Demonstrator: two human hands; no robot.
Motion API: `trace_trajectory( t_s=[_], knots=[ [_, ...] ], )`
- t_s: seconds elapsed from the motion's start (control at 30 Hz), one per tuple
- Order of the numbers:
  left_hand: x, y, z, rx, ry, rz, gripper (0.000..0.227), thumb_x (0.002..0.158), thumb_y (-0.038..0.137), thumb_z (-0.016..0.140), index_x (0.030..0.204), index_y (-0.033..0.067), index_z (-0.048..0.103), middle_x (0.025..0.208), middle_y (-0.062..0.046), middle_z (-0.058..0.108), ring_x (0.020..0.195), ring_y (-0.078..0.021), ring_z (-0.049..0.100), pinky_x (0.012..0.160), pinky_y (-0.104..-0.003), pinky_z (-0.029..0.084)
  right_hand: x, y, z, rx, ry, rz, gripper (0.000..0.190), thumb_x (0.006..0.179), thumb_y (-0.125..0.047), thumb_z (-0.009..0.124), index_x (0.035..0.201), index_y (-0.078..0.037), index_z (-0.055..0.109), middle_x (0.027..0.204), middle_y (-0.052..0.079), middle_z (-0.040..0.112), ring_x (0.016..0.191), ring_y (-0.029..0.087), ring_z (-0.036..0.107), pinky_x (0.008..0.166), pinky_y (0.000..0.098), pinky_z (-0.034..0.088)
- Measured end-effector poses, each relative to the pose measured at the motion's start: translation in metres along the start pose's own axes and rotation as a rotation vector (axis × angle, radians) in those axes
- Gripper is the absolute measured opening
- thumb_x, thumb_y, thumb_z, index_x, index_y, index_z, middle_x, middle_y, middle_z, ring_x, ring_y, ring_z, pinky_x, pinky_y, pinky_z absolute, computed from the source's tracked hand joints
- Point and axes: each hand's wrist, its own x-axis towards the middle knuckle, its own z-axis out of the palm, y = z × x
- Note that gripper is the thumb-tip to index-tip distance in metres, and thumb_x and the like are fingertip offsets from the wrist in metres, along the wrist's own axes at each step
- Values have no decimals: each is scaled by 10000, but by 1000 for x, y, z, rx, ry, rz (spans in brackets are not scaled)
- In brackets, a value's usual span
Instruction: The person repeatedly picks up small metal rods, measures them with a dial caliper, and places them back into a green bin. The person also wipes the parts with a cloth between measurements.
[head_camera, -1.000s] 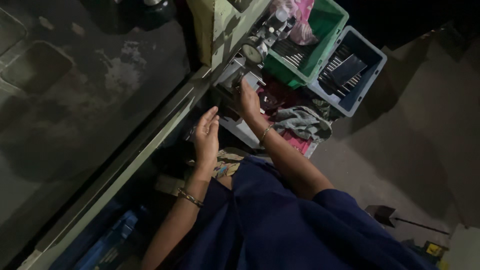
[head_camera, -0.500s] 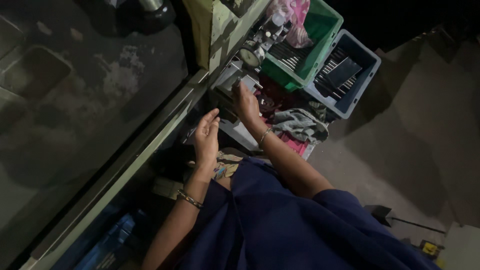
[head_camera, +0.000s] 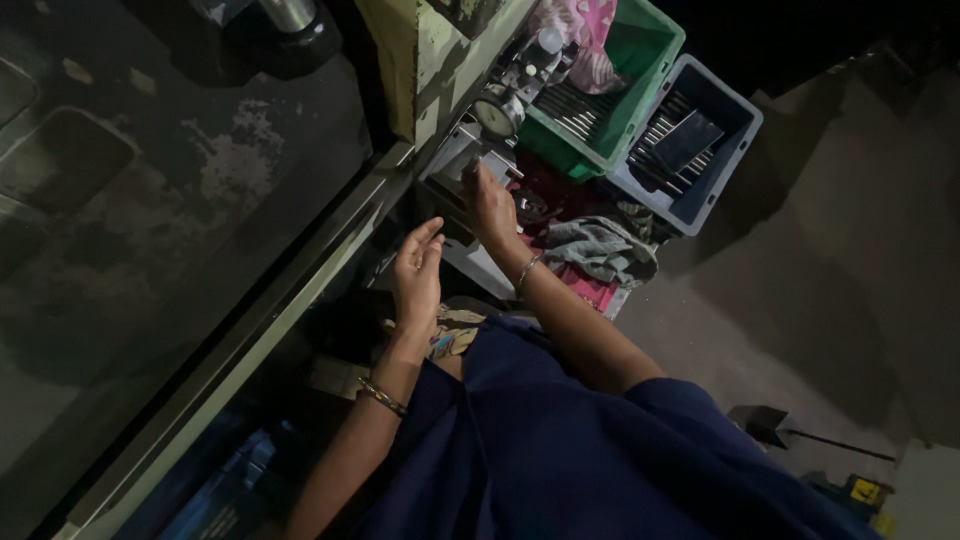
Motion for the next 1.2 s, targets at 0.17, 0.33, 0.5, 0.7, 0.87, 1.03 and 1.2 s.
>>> trace_trajectory(
  t_s=[0.17, 0.33, 0.5, 0.7, 0.87, 1.03, 1.2],
  knots=[
    [7, -10, -1, -30, -25, 55, 337, 1022, 40, 525, 1346, 20, 614, 1397, -104, 637, 1257, -197, 625, 1106, -316, 477, 6, 0, -1, -40, 0, 50, 234, 1011, -125, 558, 1237, -65, 533, 1032, 225, 693, 842, 453, 673, 684, 529, 523],
    [6, -6, -3, -29, -13, 48, 330, 1029, 44, 523, 1346, 14, 612, 1388, -108, 641, 1261, -192, 625, 1120, -316, 482, 7, 3, -1, 33, 12, 27, 228, 1033, -146, 504, 1248, -74, 528, 1000, 201, 695, 817, 394, 706, 662, 493, 547],
    [4, 4, -2, 21, -2, 32, 340, 1017, 47, 524, 1343, 18, 617, 1386, -101, 648, 1261, -194, 635, 1110, -317, 484, 7, 6, 1, 19, 8, 51, 176, 1079, -182, 497, 1208, -67, 534, 1016, 212, 676, 798, 411, 685, 661, 493, 536],
    [3, 8, 0, 42, 1, 24, 338, 1019, 45, 524, 1341, 22, 623, 1383, -101, 655, 1262, -207, 638, 1101, -321, 482, 13, 9, 2, -59, 11, 140, 160, 1056, -201, 543, 1160, -79, 542, 1005, 213, 688, 865, 456, 663, 722, 546, 504],
    [5, 8, 0, 50, -13, 22, 338, 1024, 47, 519, 1347, 26, 616, 1394, -97, 640, 1272, -204, 629, 1099, -326, 483, 14, 6, -3, -34, 17, 103, 214, 976, -131, 588, 1170, -65, 527, 1006, 228, 674, 872, 475, 644, 715, 557, 494],
    [7, 8, 2, 55, -15, 25, 334, 1028, 53, 521, 1348, 29, 613, 1394, -99, 641, 1268, -203, 629, 1103, -325, 484, 16, 7, -3, -22, 54, 82, 205, 961, -100, 631, 1132, -63, 525, 1024, 226, 668, 883, 476, 649, 716, 552, 505],
    [8, 5, 2, 30, -22, 31, 337, 1027, 47, 511, 1348, 25, 612, 1392, -98, 640, 1264, -197, 628, 1099, -319, 483, 17, 14, 3, -43, 44, 118, 207, 942, -133, 653, 1100, -76, 532, 1015, 221, 672, 887, 465, 661, 710, 552, 509]
  ],
)
